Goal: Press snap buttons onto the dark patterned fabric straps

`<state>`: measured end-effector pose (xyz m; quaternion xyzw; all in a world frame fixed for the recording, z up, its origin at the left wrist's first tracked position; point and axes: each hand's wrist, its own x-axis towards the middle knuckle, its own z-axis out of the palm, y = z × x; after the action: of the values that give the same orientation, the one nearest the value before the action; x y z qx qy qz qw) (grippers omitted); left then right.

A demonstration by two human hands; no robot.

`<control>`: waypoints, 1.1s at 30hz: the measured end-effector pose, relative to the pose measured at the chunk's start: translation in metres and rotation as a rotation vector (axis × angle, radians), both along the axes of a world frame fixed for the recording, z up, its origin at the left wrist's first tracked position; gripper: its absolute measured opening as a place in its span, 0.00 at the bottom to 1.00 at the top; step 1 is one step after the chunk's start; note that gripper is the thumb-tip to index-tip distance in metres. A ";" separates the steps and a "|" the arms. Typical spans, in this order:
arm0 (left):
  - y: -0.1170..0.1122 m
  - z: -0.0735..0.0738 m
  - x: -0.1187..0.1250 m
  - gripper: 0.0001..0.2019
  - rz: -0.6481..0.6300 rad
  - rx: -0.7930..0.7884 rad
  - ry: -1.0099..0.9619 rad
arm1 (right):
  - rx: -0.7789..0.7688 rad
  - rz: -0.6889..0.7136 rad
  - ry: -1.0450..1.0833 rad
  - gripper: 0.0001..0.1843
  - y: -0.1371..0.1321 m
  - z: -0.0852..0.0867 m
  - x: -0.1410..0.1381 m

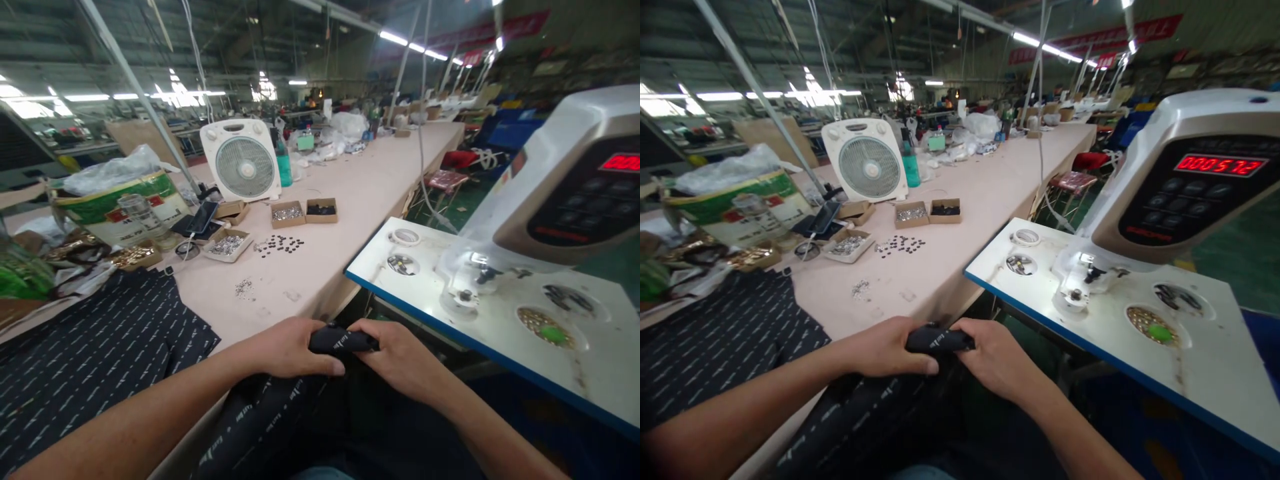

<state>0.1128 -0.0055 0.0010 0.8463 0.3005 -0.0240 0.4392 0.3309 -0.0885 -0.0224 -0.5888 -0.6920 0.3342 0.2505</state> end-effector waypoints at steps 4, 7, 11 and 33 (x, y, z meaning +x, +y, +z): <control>0.015 -0.002 -0.003 0.13 0.003 0.038 0.098 | -0.124 0.023 0.167 0.08 0.005 0.009 0.000; 0.029 -0.005 -0.002 0.07 -0.049 0.137 0.103 | -0.254 -0.009 0.284 0.09 0.011 0.007 -0.004; 0.037 -0.018 -0.001 0.06 -0.062 -0.126 0.000 | -0.293 -0.093 0.408 0.09 0.020 -0.004 -0.007; 0.041 -0.088 -0.002 0.24 0.586 -1.129 -0.452 | -0.372 -0.078 0.321 0.12 0.104 -0.021 -0.013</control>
<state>0.1107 0.0355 -0.0874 0.3549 0.3598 0.1204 0.8545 0.3181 0.0152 -0.0430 -0.5905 -0.5465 0.5352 0.2573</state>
